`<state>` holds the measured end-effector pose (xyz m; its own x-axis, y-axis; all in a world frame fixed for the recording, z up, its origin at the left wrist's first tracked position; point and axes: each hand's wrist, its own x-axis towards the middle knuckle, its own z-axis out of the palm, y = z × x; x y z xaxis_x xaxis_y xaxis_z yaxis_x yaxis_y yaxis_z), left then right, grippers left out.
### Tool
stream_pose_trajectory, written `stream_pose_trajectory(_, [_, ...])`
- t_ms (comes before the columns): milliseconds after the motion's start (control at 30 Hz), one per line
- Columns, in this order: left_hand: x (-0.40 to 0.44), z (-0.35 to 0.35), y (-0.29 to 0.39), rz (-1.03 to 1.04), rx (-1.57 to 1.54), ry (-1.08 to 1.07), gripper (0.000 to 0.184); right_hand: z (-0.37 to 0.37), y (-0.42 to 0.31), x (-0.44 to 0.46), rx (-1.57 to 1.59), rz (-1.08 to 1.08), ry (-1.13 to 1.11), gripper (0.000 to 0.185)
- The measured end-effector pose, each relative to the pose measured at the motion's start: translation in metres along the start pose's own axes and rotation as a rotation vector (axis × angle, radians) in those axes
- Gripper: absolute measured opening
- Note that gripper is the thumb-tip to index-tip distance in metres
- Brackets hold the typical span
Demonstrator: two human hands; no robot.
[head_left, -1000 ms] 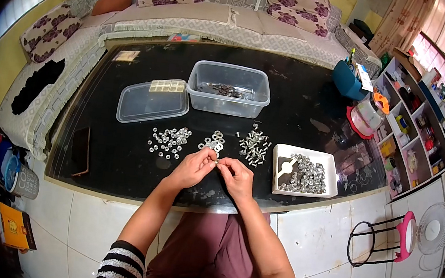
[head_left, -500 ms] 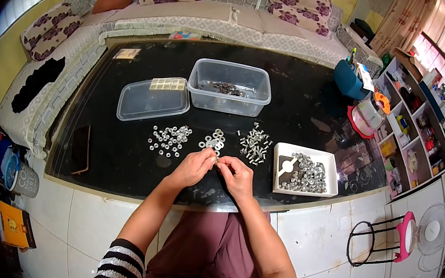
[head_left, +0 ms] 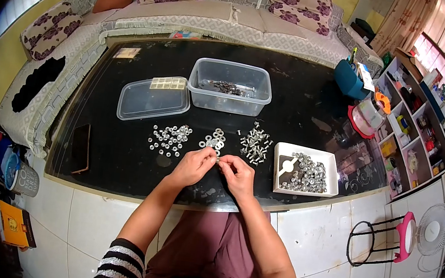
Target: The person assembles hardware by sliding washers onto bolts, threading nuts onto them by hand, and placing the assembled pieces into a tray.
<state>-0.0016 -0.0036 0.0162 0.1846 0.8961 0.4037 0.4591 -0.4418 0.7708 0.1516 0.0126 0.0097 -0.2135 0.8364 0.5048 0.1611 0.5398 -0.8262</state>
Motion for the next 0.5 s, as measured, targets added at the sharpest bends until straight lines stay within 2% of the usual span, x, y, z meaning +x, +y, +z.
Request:
stream_pose_trajectory(100, [0.0, -0.002, 0.01, -0.026, -0.099, 0.031, 0.009, -0.001, -0.001, 0.0, 0.011, 0.024, -0.005, 0.008])
stream_pose_trajectory(300, [0.0, 0.0, -0.004, 0.059, 0.03, 0.005, 0.008, 0.0, -0.001, 0.0, -0.002, 0.013, -0.005, 0.008])
stream_pose_trajectory(367, [0.0, -0.002, 0.009, -0.023, -0.108, 0.049, 0.008, 0.0, -0.001, 0.0, 0.015, 0.033, 0.003, 0.008])
stream_pose_trajectory(500, [0.0, -0.002, 0.008, -0.059, -0.081, -0.005, 0.008, 0.0, -0.001, 0.001, -0.004, 0.038, -0.009, 0.008])
